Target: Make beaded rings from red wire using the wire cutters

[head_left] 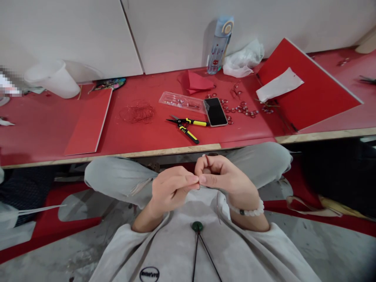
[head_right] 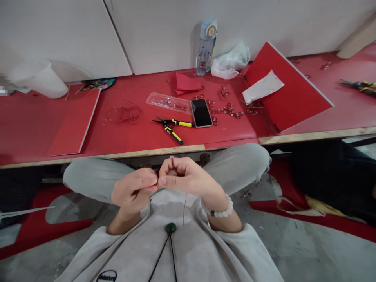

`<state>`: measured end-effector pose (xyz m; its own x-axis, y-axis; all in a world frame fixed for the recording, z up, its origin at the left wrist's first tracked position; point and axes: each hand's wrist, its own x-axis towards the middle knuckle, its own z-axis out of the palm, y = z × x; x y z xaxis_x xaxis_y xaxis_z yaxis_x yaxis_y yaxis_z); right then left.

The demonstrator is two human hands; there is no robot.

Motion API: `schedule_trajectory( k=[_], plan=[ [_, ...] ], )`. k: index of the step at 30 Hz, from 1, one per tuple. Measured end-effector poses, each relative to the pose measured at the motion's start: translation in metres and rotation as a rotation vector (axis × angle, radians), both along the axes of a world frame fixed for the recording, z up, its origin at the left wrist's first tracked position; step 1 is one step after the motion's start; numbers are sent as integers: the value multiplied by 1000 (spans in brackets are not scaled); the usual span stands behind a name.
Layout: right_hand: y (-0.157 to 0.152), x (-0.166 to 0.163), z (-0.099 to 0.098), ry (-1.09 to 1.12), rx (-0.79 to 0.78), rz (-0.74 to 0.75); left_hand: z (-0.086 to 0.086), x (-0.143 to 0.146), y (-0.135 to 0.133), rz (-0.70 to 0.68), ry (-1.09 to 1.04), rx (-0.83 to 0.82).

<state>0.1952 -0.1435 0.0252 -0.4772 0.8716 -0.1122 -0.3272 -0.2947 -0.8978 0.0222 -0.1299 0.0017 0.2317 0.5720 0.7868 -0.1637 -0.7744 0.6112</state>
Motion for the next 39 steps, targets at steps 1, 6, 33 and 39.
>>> schedule_trajectory(
  k=[1,6,33,39],
  plan=[
    [0,0,-2,5,13,-28,-1,0,0,14,-19,-21],
    [1,-4,-5,205,10,-185,1,0,0,11,-3,-50],
    [18,-51,0,80,111,-630,-8,6,-5,109,61,35],
    [28,-48,0,82,155,-686,-12,5,-8,81,22,-60]
  ],
)
